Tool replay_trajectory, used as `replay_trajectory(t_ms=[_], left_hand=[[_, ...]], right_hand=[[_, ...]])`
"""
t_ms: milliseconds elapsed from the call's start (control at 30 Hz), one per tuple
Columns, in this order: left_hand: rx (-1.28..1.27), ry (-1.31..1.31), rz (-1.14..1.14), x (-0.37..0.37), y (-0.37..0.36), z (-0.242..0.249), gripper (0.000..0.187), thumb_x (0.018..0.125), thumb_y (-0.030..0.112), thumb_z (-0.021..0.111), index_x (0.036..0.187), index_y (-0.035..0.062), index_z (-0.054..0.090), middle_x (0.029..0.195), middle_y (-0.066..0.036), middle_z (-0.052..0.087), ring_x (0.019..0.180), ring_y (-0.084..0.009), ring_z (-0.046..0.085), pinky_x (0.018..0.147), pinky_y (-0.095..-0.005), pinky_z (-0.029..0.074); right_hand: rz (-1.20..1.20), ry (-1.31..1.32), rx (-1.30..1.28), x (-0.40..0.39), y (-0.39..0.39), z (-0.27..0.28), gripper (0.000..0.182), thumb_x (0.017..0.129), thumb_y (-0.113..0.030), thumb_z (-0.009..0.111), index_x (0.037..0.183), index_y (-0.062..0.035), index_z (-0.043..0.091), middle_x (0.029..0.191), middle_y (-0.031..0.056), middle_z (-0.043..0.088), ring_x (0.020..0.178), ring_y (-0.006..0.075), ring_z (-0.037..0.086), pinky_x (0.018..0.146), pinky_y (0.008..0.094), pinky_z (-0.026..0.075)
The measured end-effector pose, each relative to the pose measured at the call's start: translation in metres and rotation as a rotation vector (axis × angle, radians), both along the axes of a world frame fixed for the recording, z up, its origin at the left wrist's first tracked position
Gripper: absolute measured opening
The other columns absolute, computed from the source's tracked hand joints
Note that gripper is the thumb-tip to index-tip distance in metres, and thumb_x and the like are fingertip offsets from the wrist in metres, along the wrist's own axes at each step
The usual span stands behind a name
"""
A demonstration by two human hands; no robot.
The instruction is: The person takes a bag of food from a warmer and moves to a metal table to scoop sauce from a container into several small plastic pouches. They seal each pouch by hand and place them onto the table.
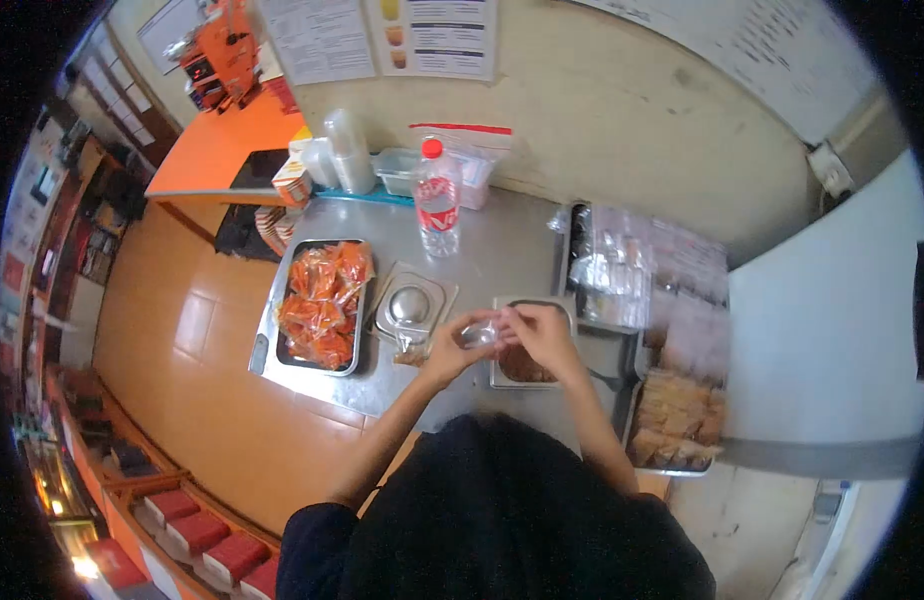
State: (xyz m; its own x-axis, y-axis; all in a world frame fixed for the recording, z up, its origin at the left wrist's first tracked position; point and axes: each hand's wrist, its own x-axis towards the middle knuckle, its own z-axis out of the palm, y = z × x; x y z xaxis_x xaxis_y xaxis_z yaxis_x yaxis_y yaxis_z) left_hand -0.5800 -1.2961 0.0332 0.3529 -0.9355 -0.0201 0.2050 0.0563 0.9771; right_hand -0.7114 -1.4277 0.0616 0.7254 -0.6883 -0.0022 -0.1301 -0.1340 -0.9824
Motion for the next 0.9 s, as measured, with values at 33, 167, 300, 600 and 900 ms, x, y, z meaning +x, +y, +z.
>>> replay_trajectory(t_ms=[33, 167, 300, 600, 900], left_hand=[[0.043, 0.111, -0.022, -0.005, 0.004, 0.011, 0.053, 0.079, 0.001, 0.073, 0.128, 0.0027, 0.052, 0.122, -0.009, 0.058, 0.105, -0.0221, 0.06, 0.088, -0.0355, 0.052], [0.064, 0.277, -0.045, -0.011, 0.019, -0.001, 0.054, 0.083, 0.001, 0.068, 0.133, 0.0063, 0.048, 0.127, -0.011, 0.055, 0.1, -0.0227, 0.063, 0.084, -0.0341, 0.055], [0.063, 0.412, -0.029, -0.005, 0.031, -0.02, 0.05, 0.089, 0.005, 0.062, 0.136, 0.0084, 0.046, 0.132, -0.012, 0.05, 0.105, -0.0228, 0.06, 0.09, -0.0353, 0.052], [0.155, 0.532, 0.065, -0.017, 0.043, -0.018, 0.048, 0.093, 0.014, 0.06, 0.138, 0.0126, 0.044, 0.122, -0.009, 0.056, 0.106, -0.0227, 0.06, 0.088, -0.0339, 0.052], [0.145, 0.596, 0.09, -0.038, 0.054, -0.043, 0.047, 0.093, 0.016, 0.06, 0.138, 0.015, 0.045, 0.117, -0.007, 0.059, 0.105, -0.0217, 0.06, 0.09, -0.0349, 0.051]], right_hand=[[-0.06, -0.034, -0.005, -0.011, 0.003, 0.004, 0.033, 0.088, -0.03, 0.065, 0.08, 0.0014, 0.066, 0.07, 0.0127, 0.066, 0.062, 0.0221, 0.064, 0.06, 0.0323, 0.049], [-0.457, 0.472, -0.861, -0.102, 0.001, 0.023, 0.03, 0.086, -0.031, 0.068, 0.085, -0.0006, 0.067, 0.082, 0.0154, 0.068, 0.073, 0.0255, 0.067, 0.064, 0.0311, 0.051], [-0.408, 0.376, 0.397, -0.162, -0.015, -0.008, 0.023, 0.082, -0.024, 0.074, 0.088, -0.0024, 0.067, 0.088, 0.0128, 0.068, 0.077, 0.0186, 0.066, 0.065, 0.0256, 0.05], [-0.547, 0.062, -0.277, -0.073, -0.006, -0.082, 0.023, 0.09, -0.021, 0.064, 0.089, 0.0019, 0.069, 0.078, 0.0081, 0.069, 0.065, 0.0098, 0.063, 0.053, 0.024, 0.046], [-0.093, -0.014, -0.589, -0.101, 0.056, -0.023, 0.013, 0.087, -0.016, 0.066, 0.086, -0.0031, 0.069, 0.088, 0.0105, 0.07, 0.078, 0.0265, 0.067, 0.066, 0.0332, 0.053]])
